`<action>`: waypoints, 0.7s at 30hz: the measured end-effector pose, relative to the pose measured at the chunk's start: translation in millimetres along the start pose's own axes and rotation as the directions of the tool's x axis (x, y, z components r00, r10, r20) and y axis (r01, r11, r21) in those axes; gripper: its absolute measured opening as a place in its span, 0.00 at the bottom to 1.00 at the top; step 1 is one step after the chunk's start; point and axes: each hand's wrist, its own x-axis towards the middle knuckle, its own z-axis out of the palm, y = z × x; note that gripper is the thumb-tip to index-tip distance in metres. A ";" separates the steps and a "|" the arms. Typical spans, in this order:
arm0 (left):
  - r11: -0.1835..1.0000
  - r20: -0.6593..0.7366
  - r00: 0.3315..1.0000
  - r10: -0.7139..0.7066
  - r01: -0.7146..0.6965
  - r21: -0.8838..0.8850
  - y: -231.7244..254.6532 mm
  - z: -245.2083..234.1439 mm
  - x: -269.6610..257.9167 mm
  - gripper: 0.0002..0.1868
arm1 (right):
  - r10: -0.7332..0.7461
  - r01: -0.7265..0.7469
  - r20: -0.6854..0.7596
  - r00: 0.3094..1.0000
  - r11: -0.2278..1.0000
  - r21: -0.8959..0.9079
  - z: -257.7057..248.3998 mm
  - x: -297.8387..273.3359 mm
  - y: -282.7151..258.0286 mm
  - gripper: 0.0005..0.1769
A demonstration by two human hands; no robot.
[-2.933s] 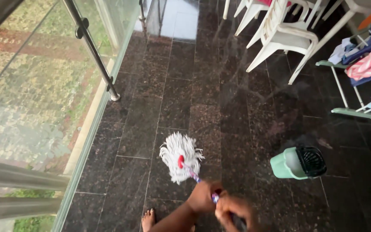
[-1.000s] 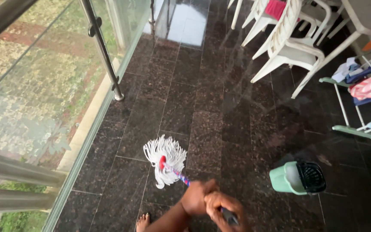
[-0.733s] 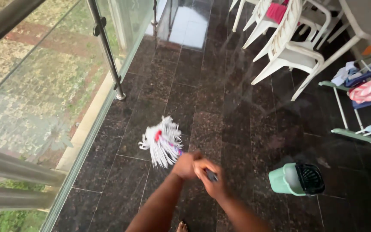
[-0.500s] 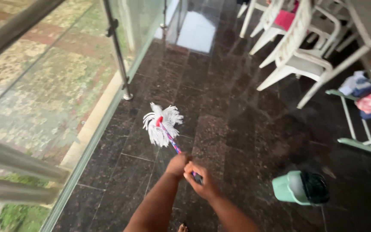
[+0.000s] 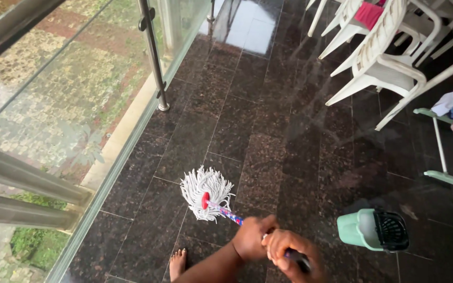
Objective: Mopping a tiled balcony floor using a mop and a bucket.
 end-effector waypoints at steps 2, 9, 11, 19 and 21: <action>0.996 0.024 1.000 0.000 -0.002 0.084 -17.7 -4.8 6.8 0.15 | -0.069 0.072 -0.029 0.997 0.992 0.100 2.1 3.6 14.0 0.04; 0.979 -0.031 0.994 -0.106 0.110 0.171 -80.7 -39.1 35.4 0.14 | -0.121 0.056 -0.239 0.964 0.963 -0.262 19.0 34.4 79.3 0.10; 0.965 -0.057 0.989 -0.139 0.148 0.216 -129.7 -31.7 38.2 0.13 | -0.048 -0.039 -0.244 0.969 0.940 -0.338 15.5 35.6 110.5 0.06; 0.945 -0.014 0.981 -0.192 0.188 0.269 -101.0 6.4 27.3 0.11 | -0.353 0.160 -0.268 0.897 0.822 -0.547 10.4 -9.7 111.4 0.12; 0.972 0.036 0.990 -0.134 0.124 0.201 -66.0 16.2 18.5 0.09 | -0.268 0.117 -0.242 0.932 0.858 -0.501 -3.0 -27.3 74.5 0.10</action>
